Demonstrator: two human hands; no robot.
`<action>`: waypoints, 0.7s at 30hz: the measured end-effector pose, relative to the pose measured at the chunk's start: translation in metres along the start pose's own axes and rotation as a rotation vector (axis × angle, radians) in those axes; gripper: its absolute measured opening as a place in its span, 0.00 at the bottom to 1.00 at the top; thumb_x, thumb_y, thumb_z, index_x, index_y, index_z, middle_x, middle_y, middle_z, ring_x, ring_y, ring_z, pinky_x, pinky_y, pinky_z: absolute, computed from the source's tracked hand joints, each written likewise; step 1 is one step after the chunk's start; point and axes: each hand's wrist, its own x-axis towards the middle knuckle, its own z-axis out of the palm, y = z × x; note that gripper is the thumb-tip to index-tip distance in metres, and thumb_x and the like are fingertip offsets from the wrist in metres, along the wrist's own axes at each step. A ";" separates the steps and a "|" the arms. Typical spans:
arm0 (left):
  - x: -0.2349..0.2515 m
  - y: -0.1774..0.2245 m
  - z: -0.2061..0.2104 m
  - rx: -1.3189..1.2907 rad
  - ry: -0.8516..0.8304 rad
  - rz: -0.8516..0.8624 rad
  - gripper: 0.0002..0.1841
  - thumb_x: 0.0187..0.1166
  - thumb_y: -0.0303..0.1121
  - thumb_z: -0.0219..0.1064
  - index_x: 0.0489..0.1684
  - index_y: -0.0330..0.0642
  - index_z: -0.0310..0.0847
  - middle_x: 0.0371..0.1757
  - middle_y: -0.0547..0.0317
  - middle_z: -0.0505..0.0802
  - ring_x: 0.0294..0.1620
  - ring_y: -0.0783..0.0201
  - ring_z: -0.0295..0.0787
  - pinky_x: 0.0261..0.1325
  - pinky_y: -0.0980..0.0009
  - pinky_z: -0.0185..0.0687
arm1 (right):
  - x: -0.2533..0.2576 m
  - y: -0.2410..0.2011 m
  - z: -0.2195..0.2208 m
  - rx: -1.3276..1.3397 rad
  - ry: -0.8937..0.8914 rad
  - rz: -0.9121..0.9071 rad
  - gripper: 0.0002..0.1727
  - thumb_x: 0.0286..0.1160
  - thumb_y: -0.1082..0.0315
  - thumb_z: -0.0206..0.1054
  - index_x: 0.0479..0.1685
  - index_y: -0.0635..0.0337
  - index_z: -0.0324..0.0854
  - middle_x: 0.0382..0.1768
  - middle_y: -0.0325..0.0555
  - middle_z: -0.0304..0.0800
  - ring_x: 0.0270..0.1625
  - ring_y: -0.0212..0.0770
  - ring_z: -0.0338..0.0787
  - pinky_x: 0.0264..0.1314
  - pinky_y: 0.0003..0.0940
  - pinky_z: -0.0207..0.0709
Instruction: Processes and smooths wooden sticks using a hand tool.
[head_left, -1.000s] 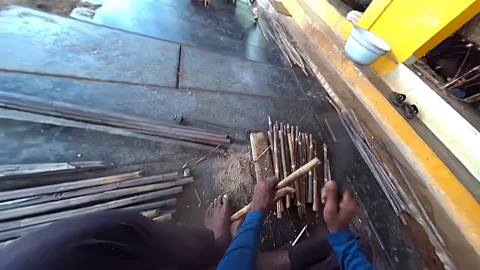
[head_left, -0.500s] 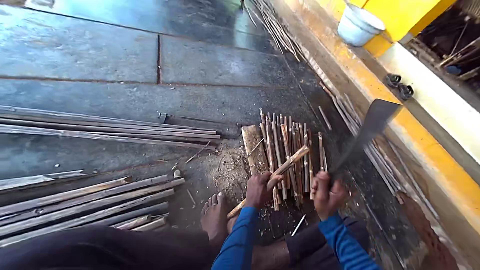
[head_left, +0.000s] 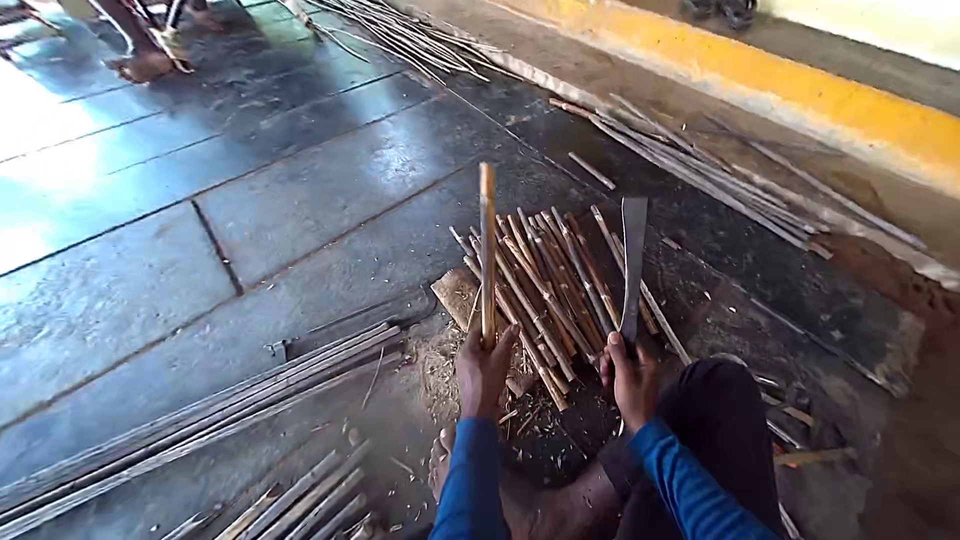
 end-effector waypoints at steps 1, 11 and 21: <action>0.007 0.004 0.002 -0.008 -0.038 -0.027 0.32 0.73 0.61 0.73 0.63 0.44 0.81 0.31 0.52 0.94 0.28 0.54 0.93 0.34 0.50 0.92 | 0.003 -0.002 -0.001 0.024 0.037 0.008 0.21 0.90 0.53 0.60 0.43 0.64 0.86 0.18 0.45 0.84 0.15 0.41 0.83 0.18 0.37 0.82; -0.055 -0.080 0.112 0.127 -0.385 -0.093 0.21 0.81 0.52 0.68 0.58 0.45 0.88 0.40 0.59 0.97 0.38 0.62 0.96 0.48 0.56 0.94 | 0.030 0.000 -0.030 0.358 0.262 0.286 0.25 0.91 0.48 0.57 0.41 0.64 0.82 0.16 0.47 0.81 0.11 0.40 0.79 0.13 0.36 0.80; -0.134 0.064 0.032 0.077 0.153 0.736 0.18 0.78 0.47 0.73 0.56 0.44 0.90 0.52 0.62 0.95 0.56 0.67 0.92 0.61 0.64 0.92 | 0.030 -0.004 -0.014 0.388 0.101 0.330 0.24 0.94 0.54 0.53 0.43 0.69 0.80 0.18 0.51 0.83 0.13 0.42 0.81 0.15 0.37 0.82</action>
